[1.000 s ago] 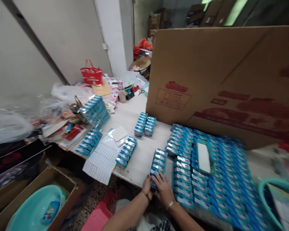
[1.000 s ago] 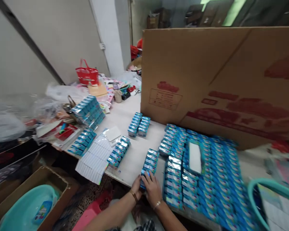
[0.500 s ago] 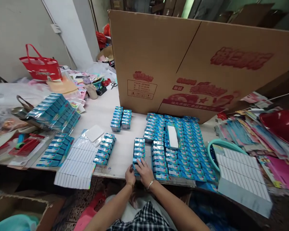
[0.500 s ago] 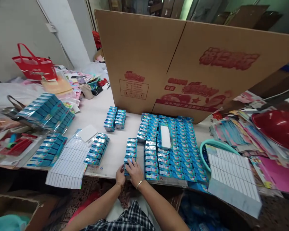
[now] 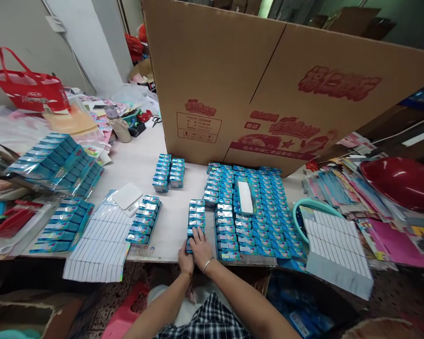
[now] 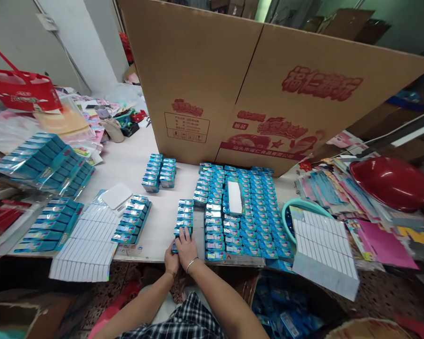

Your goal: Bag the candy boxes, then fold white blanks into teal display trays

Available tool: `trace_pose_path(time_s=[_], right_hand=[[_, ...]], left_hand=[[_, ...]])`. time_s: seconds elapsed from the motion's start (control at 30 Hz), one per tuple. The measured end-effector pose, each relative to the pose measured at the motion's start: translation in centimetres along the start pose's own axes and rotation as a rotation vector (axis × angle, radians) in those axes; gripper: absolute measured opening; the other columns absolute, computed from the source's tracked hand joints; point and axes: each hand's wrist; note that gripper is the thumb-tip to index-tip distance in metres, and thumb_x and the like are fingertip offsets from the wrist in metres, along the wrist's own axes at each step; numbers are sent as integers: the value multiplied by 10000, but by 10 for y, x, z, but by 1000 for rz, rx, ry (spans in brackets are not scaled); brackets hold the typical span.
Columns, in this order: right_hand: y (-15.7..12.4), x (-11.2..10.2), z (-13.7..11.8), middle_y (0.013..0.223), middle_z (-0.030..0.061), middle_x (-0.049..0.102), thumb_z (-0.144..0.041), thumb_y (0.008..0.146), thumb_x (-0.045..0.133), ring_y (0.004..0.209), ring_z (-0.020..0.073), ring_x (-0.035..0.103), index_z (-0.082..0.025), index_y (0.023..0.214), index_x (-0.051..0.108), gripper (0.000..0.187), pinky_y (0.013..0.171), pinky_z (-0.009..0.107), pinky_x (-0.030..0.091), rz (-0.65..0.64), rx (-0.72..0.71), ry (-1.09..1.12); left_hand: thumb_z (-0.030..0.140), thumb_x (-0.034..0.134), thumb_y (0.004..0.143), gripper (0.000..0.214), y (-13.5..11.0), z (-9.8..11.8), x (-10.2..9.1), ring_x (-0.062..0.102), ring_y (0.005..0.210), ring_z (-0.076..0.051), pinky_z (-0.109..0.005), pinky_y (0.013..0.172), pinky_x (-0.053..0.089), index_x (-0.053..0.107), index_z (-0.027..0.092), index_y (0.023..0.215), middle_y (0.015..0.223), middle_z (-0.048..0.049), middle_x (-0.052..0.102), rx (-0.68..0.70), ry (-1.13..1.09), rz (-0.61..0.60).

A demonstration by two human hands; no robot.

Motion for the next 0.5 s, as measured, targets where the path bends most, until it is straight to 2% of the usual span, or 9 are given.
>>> trace_pose_path(time_s=[0.07, 0.13, 0.2, 0.27, 0.33, 0.4, 0.5], right_hand=[[-7, -5, 5, 1516, 101, 243, -172, 869, 491, 1401, 310, 135, -234, 1302, 453, 439, 1062, 573, 223, 15, -35, 36], [-18, -8, 14, 1544, 94, 144, -207, 795, 598, 1410, 319, 73, -257, 1405, 323, 671, 1085, 573, 174, 65, -57, 130], [-24, -7, 26, 1554, 101, 69, -296, 771, 630, 1414, 311, 37, -233, 1461, 197, 818, 1104, 537, 169, 149, 42, 291], [-18, 3, 35, 1549, 130, 69, -407, 817, 558, 1417, 284, 64, -172, 1482, 101, 840, 1116, 492, 179, 207, 263, 509], [-3, 18, 40, 1536, 147, 136, -476, 861, 455, 1411, 257, 130, -129, 1482, 86, 802, 1120, 448, 195, 199, 463, 740], [14, 33, 42, 1510, 131, 240, -502, 887, 377, 1393, 230, 212, -131, 1474, 163, 726, 1119, 405, 215, 195, 528, 926], [27, 48, 43, 1454, 99, 373, -516, 892, 359, 1355, 204, 310, -165, 1440, 299, 653, 1115, 361, 229, 295, 506, 1075]], left_hand=[[119, 565, 729, 643, 1, -2, -3, 335, 1338, -283, -378, 1081, 305, 414, 209, 1347, 1371, -106, 480, 76, 51, 48], [137, 599, 703, 713, 3, -6, -8, 286, 1362, -286, -384, 1102, 266, 368, 194, 1375, 1431, -122, 393, 168, 119, 70], [181, 661, 664, 851, 7, -10, -13, 262, 1372, -292, -407, 1110, 251, 272, 191, 1421, 1479, -140, 302, 327, 230, 36], [238, 722, 625, 1006, 12, -10, -18, 234, 1385, -295, -426, 1118, 236, 158, 201, 1458, 1512, -146, 225, 518, 355, -49], [294, 742, 627, 1074, 19, -6, -18, 232, 1387, -292, -440, 1124, 224, 83, 214, 1471, 1521, -145, 213, 615, 419, -171], [338, 718, 668, 1019, 26, 0, -15, 265, 1376, -285, -445, 1125, 226, 103, 218, 1471, 1510, -140, 260, 613, 430, -277], [375, 690, 695, 912, 32, 7, -9, 305, 1360, -281, -430, 1119, 246, 209, 211, 1453, 1494, -127, 308, 576, 389, -335]])
Point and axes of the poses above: each hand's wrist, its own y-axis towards the middle knuckle, its own x-axis out of the palm, z = x × y
